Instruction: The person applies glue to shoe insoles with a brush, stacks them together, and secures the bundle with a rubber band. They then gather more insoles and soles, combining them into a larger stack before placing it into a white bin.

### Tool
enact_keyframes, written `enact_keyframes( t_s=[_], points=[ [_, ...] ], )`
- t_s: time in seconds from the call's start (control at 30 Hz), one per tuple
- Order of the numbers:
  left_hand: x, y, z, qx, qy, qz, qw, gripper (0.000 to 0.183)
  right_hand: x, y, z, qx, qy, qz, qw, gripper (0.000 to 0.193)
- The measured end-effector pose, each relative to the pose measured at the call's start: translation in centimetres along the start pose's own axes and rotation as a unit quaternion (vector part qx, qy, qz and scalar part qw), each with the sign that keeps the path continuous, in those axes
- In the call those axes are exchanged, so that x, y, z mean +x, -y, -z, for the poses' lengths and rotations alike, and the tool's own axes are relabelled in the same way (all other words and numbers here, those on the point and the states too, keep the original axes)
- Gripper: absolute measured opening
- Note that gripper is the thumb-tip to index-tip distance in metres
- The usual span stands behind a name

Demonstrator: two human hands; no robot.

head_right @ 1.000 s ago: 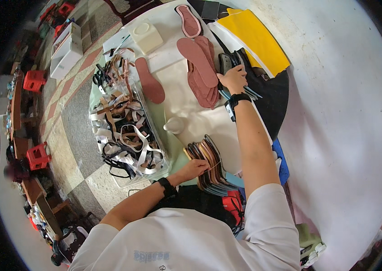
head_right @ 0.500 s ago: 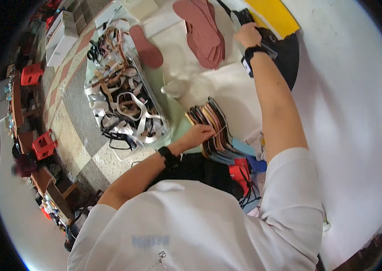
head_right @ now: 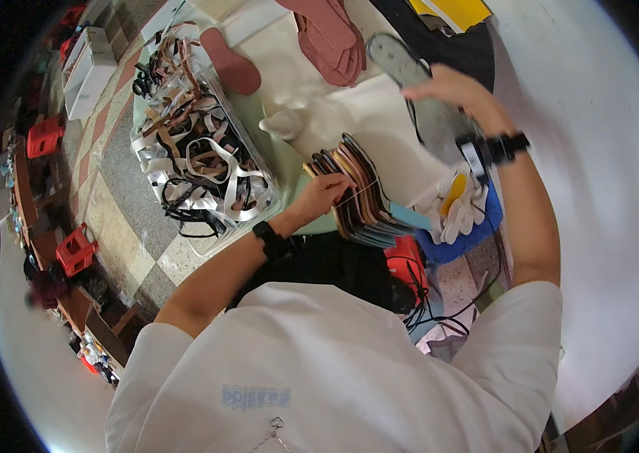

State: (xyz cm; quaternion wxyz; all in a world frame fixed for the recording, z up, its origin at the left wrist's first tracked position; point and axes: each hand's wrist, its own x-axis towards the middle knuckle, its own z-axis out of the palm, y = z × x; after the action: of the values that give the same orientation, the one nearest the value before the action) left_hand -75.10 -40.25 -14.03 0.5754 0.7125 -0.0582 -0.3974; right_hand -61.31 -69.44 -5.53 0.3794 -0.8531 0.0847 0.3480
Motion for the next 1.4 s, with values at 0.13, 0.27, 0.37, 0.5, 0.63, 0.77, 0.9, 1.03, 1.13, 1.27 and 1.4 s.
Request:
enact_keyframes(
  t_s=[0.13, 0.27, 0.37, 0.5, 0.63, 0.77, 0.9, 1.03, 1.13, 1.27, 1.4],
  points=[
    [0.3, -0.3, 0.2, -0.046, -0.009, 0.036, 0.998, 0.022, -8.1, -0.4, -3.0, 0.056, 0.134, 0.013, 0.989, 0.065],
    [0.4, -1.3, 1.0, -0.085, -0.008, 0.080, 0.993, 0.026, -11.4, -2.5, -6.3, 0.005, 0.151, 0.065, 0.986, 0.064],
    [0.3, -1.3, 1.2, -0.042, -0.022, 0.072, 0.996, 0.028, -12.3, -2.5, -8.5, -0.110, 0.099, 0.061, 0.987, 0.067],
    [0.3, -2.2, 0.6, 0.045, -0.066, 0.027, 0.996, 0.027, -12.6, -2.6, -11.6, -0.091, 0.038, 0.031, 0.995, 0.065],
    [0.1, -2.5, 0.2, 0.137, -0.140, -0.060, 0.979, 0.024, -12.5, -0.5, -13.1, -0.101, 0.002, -0.016, 0.995, 0.064],
    [-0.3, -3.3, 0.3, 0.172, -0.143, -0.054, 0.973, 0.020, -12.1, 0.1, -14.1, -0.059, -0.026, 0.003, 0.998, 0.063],
    [-0.3, -3.4, 1.1, 0.202, -0.157, -0.080, 0.963, 0.022, -11.7, -0.1, -16.2, -0.052, -0.044, 0.032, 0.997, 0.061],
    [-0.9, -3.7, 2.5, 0.114, -0.146, -0.040, 0.982, 0.036, -11.7, 0.6, -18.0, -0.078, -0.037, -0.025, 0.996, 0.057],
    [-1.7, -4.2, 3.8, -0.050, -0.097, -0.002, 0.994, 0.044, -11.7, 1.1, -18.9, -0.089, -0.056, -0.030, 0.994, 0.053],
    [-1.7, -5.8, 4.4, -0.206, -0.079, -0.030, 0.975, 0.046, -12.3, 2.1, -19.7, -0.116, -0.075, -0.022, 0.990, 0.051],
    [0.1, -6.3, 5.4, -0.198, -0.036, -0.028, 0.979, 0.046, -12.5, 1.7, -20.9, -0.137, -0.114, 0.007, 0.984, 0.049]
  ],
)
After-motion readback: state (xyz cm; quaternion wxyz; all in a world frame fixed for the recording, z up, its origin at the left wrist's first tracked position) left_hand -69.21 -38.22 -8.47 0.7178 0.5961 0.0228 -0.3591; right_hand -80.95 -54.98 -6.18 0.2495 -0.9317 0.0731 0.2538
